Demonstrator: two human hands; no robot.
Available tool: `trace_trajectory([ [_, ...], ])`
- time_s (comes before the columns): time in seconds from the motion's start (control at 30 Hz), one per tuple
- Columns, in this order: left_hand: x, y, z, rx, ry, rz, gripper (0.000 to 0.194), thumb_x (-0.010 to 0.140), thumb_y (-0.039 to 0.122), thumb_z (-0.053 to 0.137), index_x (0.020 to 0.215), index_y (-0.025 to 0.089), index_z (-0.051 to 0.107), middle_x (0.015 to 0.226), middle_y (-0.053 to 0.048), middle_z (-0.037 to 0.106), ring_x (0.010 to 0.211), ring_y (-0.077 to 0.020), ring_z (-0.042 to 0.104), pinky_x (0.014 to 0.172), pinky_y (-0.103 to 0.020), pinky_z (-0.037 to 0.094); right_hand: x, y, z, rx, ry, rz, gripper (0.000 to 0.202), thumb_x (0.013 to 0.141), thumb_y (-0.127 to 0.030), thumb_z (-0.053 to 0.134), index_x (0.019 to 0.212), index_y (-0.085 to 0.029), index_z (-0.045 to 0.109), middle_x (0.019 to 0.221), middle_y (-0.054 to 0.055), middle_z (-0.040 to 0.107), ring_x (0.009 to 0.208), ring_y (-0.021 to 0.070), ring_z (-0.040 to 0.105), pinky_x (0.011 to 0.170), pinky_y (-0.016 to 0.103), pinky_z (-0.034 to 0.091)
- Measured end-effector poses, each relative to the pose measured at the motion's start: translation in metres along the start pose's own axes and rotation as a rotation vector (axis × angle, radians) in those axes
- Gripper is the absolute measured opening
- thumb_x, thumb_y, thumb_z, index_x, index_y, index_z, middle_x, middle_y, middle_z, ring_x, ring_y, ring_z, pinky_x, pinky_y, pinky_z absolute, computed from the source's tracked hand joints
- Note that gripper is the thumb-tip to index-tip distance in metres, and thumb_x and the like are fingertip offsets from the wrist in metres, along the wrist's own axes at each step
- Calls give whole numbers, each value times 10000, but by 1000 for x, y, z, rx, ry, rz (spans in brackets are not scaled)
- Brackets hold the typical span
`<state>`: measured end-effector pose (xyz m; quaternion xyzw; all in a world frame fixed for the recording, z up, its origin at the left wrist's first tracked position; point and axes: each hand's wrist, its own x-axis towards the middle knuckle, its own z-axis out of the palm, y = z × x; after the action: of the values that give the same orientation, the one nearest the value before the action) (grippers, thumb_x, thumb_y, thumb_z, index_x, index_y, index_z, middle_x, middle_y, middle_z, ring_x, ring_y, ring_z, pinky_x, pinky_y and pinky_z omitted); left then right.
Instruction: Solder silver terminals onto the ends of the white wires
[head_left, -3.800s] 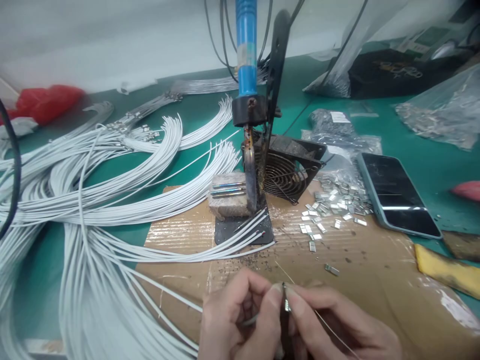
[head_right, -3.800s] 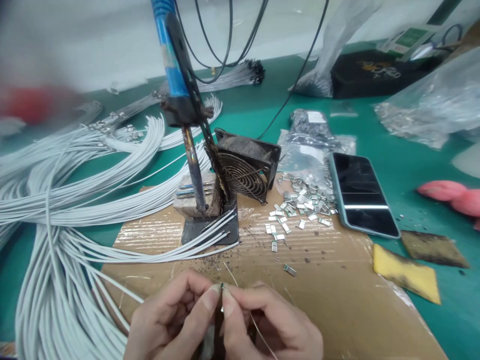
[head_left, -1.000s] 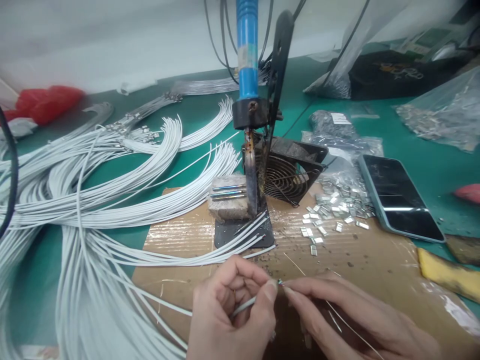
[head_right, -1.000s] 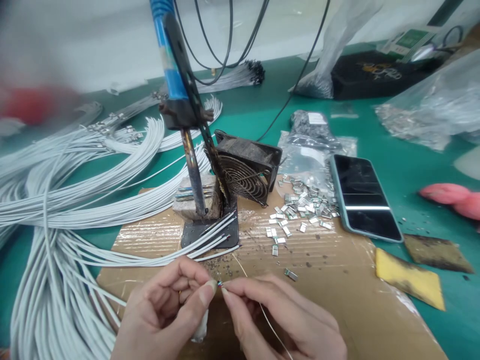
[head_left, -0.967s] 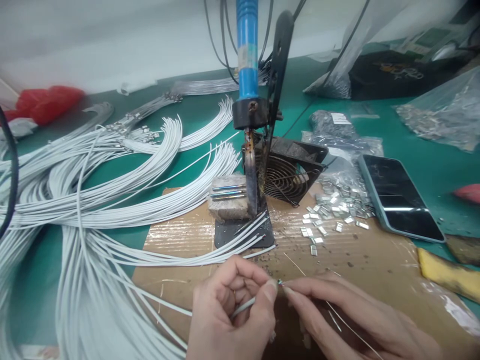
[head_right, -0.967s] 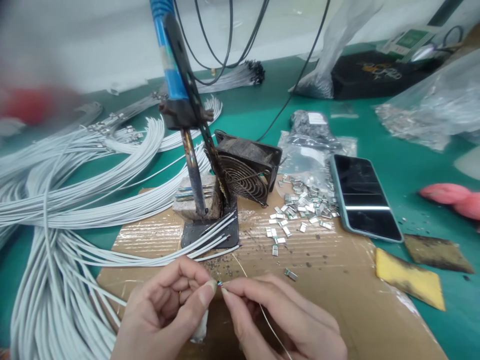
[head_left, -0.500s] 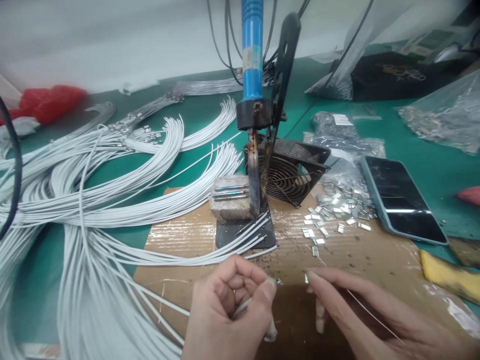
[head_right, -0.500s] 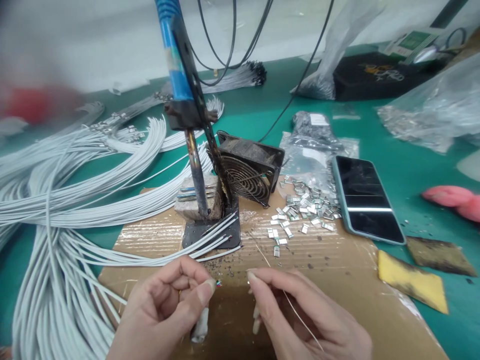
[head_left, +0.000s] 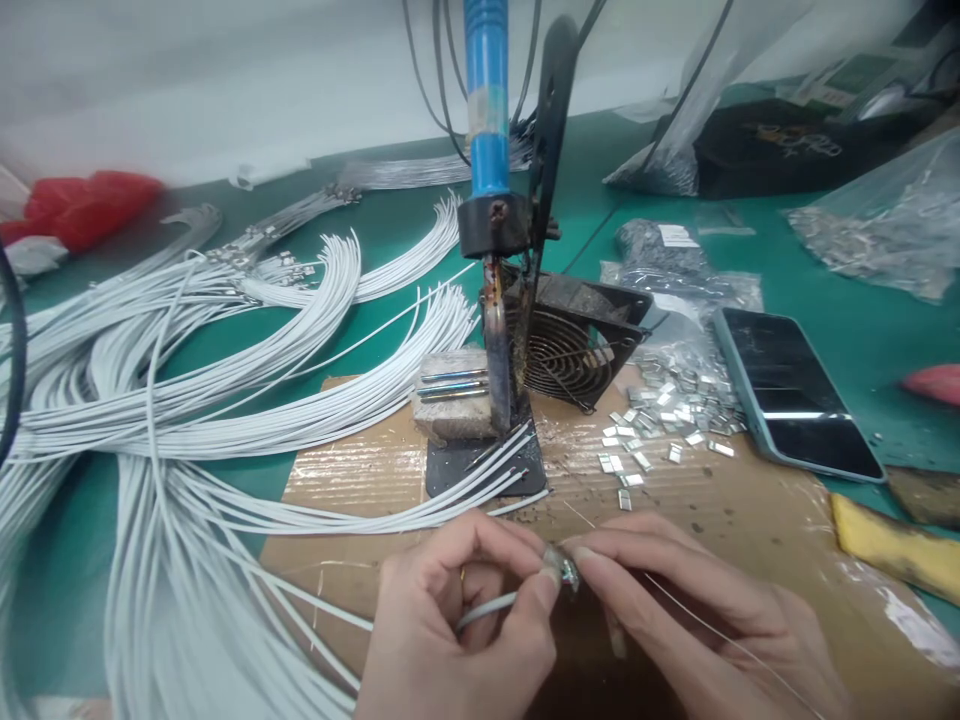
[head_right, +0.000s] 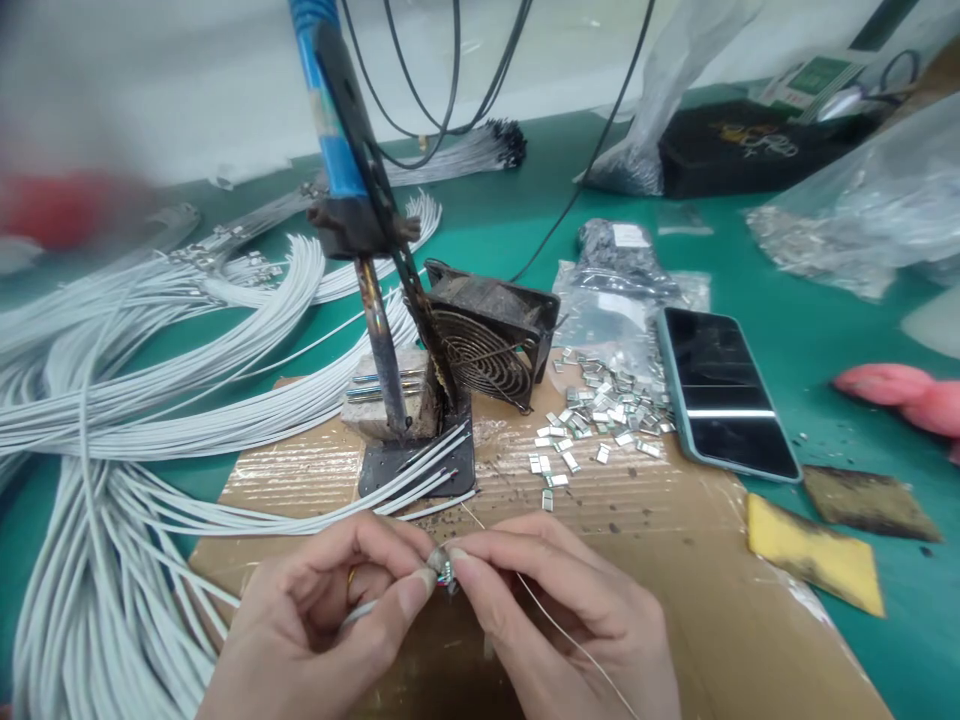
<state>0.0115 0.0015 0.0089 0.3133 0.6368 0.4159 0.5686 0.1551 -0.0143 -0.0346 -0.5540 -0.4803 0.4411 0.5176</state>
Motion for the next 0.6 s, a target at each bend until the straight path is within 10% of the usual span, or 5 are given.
trace_trajectory([
  [0.6, 2, -2, 1, 66, -9, 55, 152, 632, 160, 769, 548, 157, 642, 675, -14, 698, 485, -61, 482, 447, -160, 296, -1, 0, 4, 18, 1, -94, 180, 897, -215, 787, 932, -368, 875, 823, -25, 744, 675, 116, 713, 591, 127, 547],
])
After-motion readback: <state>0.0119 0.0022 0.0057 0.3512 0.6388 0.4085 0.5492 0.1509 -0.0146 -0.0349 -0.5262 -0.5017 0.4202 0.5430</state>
